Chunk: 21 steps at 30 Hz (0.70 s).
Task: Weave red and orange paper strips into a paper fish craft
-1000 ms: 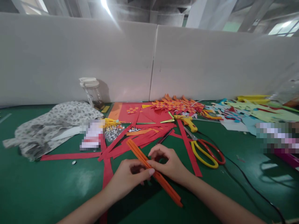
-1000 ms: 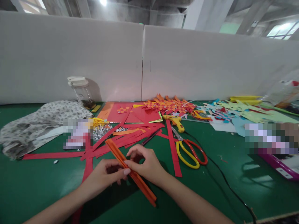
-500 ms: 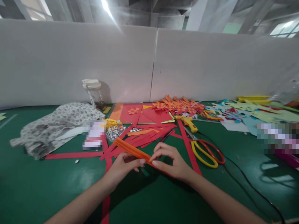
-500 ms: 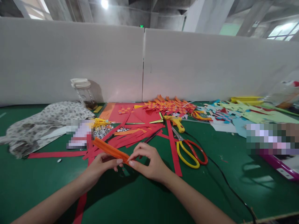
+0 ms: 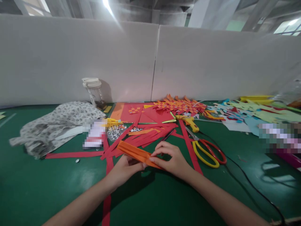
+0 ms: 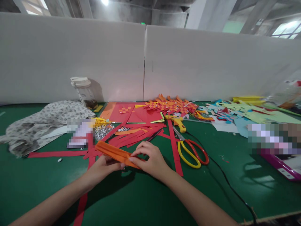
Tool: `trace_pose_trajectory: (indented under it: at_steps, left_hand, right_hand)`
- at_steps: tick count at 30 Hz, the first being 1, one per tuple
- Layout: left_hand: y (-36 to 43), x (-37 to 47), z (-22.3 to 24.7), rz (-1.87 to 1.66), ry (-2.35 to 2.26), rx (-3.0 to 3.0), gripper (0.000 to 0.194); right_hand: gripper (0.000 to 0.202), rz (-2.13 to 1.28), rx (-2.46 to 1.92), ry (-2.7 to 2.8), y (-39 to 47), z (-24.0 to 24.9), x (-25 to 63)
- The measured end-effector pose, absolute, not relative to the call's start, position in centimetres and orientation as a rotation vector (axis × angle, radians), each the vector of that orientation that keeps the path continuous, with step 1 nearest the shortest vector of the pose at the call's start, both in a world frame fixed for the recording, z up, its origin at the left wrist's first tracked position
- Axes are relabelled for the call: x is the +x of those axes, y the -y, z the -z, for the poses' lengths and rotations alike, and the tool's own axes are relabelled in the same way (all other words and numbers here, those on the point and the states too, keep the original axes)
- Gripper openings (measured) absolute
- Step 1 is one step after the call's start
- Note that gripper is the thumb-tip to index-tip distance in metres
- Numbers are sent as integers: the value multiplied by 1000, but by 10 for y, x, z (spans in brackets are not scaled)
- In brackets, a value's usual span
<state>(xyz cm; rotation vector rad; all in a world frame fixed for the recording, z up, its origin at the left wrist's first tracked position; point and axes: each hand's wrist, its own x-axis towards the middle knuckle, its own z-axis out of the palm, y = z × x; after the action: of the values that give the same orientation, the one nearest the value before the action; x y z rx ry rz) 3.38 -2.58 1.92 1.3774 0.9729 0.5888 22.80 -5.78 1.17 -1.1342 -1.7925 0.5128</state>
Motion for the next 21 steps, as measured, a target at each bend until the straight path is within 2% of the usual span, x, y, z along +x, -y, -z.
trace_pose_trajectory:
  at_steps: [5,8,16,21]
  left_hand:
    - [25,33,-16,-624,-990,1337,19]
    - [24,31,-14,-668,-945,1282,18]
    - [20,31,-21,-724,-870,1060,21]
    - [21,31,-21,-690,-798,925,26]
  right_hand:
    - [9,-345,-1153,1846,58,-10,226]
    - [11,-359,-1157,1848,60,-13,223]
    - [27,-1045,-1149,1404,59,-20,226]
    - [35,-1226,-1121,1327,56,-21,226]
